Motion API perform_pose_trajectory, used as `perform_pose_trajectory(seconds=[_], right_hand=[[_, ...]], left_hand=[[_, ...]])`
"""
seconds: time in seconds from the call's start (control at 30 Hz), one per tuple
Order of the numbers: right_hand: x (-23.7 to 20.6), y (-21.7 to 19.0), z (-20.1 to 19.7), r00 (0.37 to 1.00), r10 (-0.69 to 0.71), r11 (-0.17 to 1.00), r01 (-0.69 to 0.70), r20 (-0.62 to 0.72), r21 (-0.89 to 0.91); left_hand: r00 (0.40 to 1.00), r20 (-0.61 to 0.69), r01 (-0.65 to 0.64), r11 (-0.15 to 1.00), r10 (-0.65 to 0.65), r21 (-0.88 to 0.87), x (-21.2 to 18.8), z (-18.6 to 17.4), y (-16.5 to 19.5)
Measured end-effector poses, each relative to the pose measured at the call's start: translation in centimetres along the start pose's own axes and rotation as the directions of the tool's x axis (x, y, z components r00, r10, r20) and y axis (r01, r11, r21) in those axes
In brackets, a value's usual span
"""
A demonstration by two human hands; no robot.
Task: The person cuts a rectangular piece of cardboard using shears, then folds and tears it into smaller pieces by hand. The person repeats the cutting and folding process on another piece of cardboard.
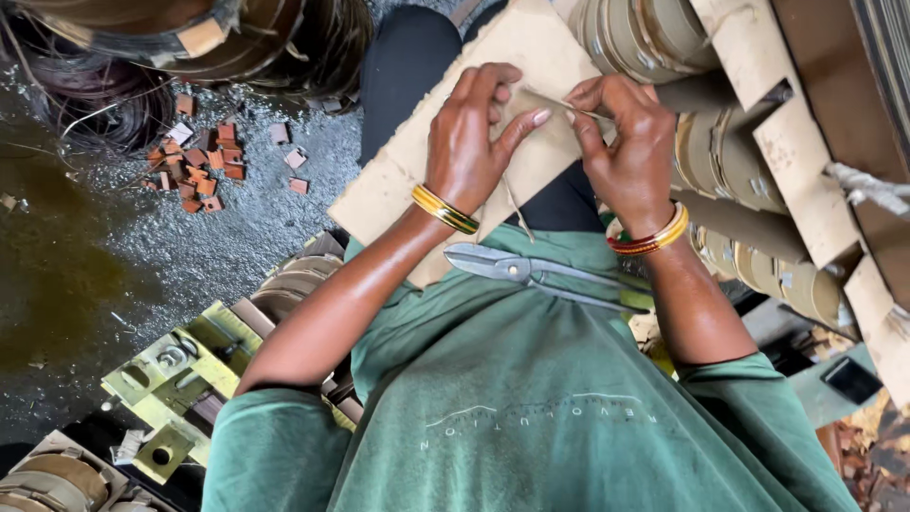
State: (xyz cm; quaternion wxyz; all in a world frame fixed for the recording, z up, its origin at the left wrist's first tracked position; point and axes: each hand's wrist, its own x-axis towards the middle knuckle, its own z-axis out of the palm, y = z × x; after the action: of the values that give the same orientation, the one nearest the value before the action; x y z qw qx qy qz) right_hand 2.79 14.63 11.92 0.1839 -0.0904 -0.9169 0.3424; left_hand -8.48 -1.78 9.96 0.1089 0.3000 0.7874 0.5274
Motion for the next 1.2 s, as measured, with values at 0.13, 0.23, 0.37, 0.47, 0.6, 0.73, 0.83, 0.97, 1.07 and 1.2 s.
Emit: perform_pose_trajectory(seconds=[0.13,0.23,0.37,0.47,0.6,0.73,0.83,0.97,1.07,1.2], right_hand=[[-1.6,-1.2,-0.7,1.000,0.026,0.999,-0.025,-0.014,0.032],[-2.1,-1.3,-0.8,0.999,0.050,0.998,-0.050,0.000,0.028],[-1.5,-1.0,-1.5,0.963,0.217,0.963,-0.238,0.160,0.125],[-0.3,-0.3,-1.7,0.929,0.278,0.924,-0.328,0.245,0.196],[1.4,1.1,-1.3,0.907,0.252,0.845,-0.376,0.336,0.381],[1.8,1.5,-0.7,0.877,0.351,0.876,-0.431,0.329,0.215],[1.8,1.4,-0.3,0.875,0.374,0.871,-0.446,0.309,0.209],[1.3,1.5,0.3,0.873,0.404,0.867,-0.461,0.275,0.191],[0.6,2.3,1.2,0.910,0.344,0.890,-0.394,0.229,0.228],[0.1,3.7,2.5,0.930,0.344,0.885,-0.368,0.132,0.285]], left_hand=[[0.915,0.195,0.376,0.921,-0.352,-0.100,0.0,0.6,1.0],[0.979,0.116,0.171,0.985,-0.166,-0.037,0.1,1.3,0.2],[0.993,0.099,0.072,0.996,-0.067,-0.055,-0.1,2.4,-1.2],[0.996,0.088,-0.019,0.999,0.022,-0.037,0.2,3.3,-1.9],[0.992,0.124,0.003,1.000,-0.006,0.025,0.9,3.7,-2.2],[0.992,0.125,0.002,1.000,-0.004,0.011,1.5,3.7,-2.1],[0.990,0.135,0.030,0.999,-0.028,-0.012,1.9,3.7,-2.1],[0.986,0.150,0.074,0.997,-0.073,-0.001,1.5,4.2,-2.8],[0.996,0.084,-0.021,1.000,0.019,0.022,1.1,4.6,-3.5],[0.997,0.079,-0.016,1.000,0.017,-0.019,1.3,5.2,-4.0]])
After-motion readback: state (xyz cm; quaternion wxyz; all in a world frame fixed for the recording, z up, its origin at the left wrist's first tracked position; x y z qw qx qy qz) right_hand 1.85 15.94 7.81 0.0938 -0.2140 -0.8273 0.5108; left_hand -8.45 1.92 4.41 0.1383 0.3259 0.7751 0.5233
